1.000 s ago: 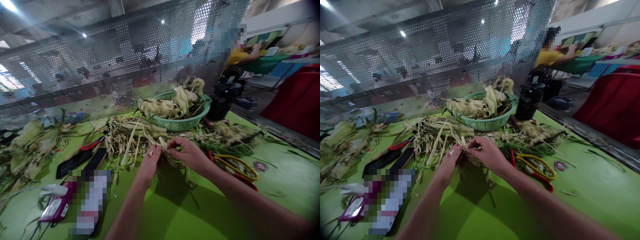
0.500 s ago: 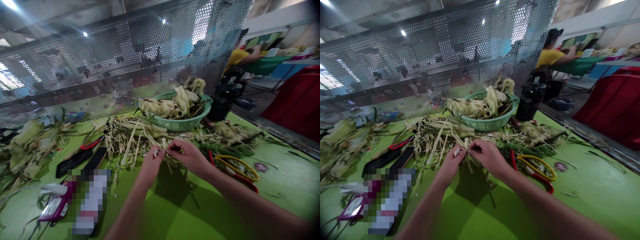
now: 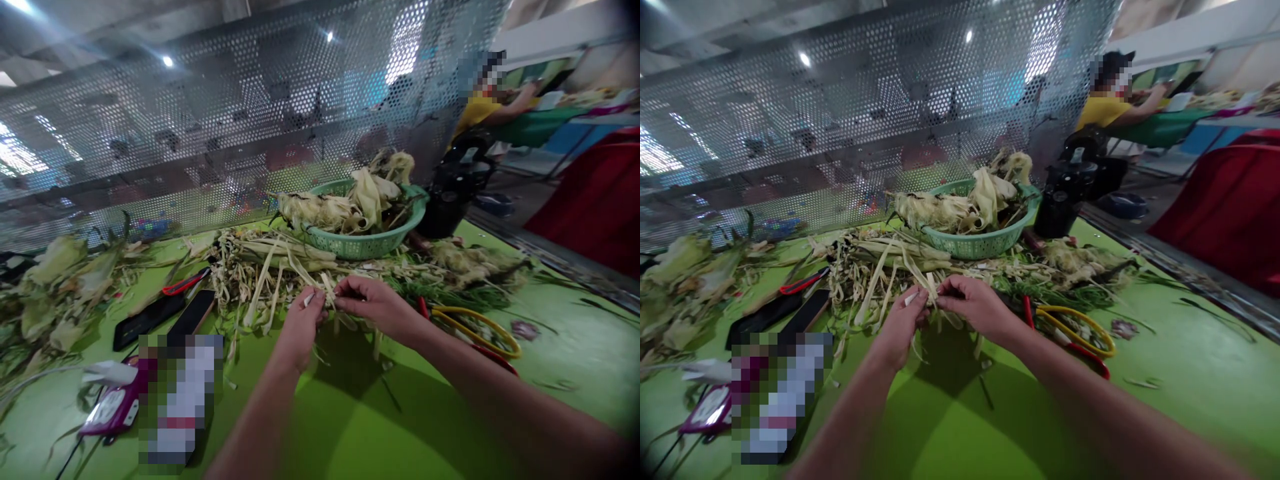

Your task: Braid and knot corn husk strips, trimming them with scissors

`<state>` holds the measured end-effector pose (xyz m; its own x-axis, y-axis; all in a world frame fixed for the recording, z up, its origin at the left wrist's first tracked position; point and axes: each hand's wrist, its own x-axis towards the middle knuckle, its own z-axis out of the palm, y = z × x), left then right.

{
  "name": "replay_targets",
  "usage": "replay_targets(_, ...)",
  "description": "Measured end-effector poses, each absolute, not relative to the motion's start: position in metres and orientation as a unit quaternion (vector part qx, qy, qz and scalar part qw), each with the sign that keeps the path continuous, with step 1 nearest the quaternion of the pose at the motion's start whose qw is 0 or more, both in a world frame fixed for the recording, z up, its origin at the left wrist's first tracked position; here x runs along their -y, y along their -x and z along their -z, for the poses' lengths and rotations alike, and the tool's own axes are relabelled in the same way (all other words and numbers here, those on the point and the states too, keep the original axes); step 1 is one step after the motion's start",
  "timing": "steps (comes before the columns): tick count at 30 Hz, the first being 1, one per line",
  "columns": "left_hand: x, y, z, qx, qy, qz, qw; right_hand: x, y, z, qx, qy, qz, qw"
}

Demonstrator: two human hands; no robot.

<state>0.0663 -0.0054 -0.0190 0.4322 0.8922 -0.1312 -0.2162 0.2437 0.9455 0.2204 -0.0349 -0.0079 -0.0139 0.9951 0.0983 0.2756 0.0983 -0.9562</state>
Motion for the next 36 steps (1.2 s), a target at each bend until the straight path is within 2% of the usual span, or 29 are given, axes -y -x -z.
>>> replay_targets(5, 0.005, -0.065, 0.014, -0.34, -0.422, -0.383, 0.748, 0.036, -0.222, 0.003, 0.593, 0.509, -0.412, 0.469)
replay_targets(11, -0.006, -0.045, 0.003, -0.369, -0.478, -0.358, 0.712, 0.038, -0.223, -0.004, 0.627, 0.544, -0.331, 0.45)
replay_targets(15, -0.007, -0.04, -0.005, -0.343, -0.556, -0.334, 0.679, 0.04, -0.222, -0.005, 0.638, 0.536, -0.327, 0.446)
replay_targets(20, -0.006, -0.042, -0.005, -0.33, -0.689, -0.274, 0.584, 0.042, -0.221, -0.005, 0.65, 0.535, -0.31, 0.442)
replay_targets(28, -0.007, -0.043, 0.002, -0.319, -0.72, -0.267, 0.555, 0.041, -0.223, -0.002, 0.685, 0.555, -0.211, 0.422)
replay_targets(36, -0.004, -0.048, 0.005, -0.264, -0.682, -0.282, 0.621, 0.037, -0.226, -0.004, 0.628, 0.551, -0.317, 0.449)
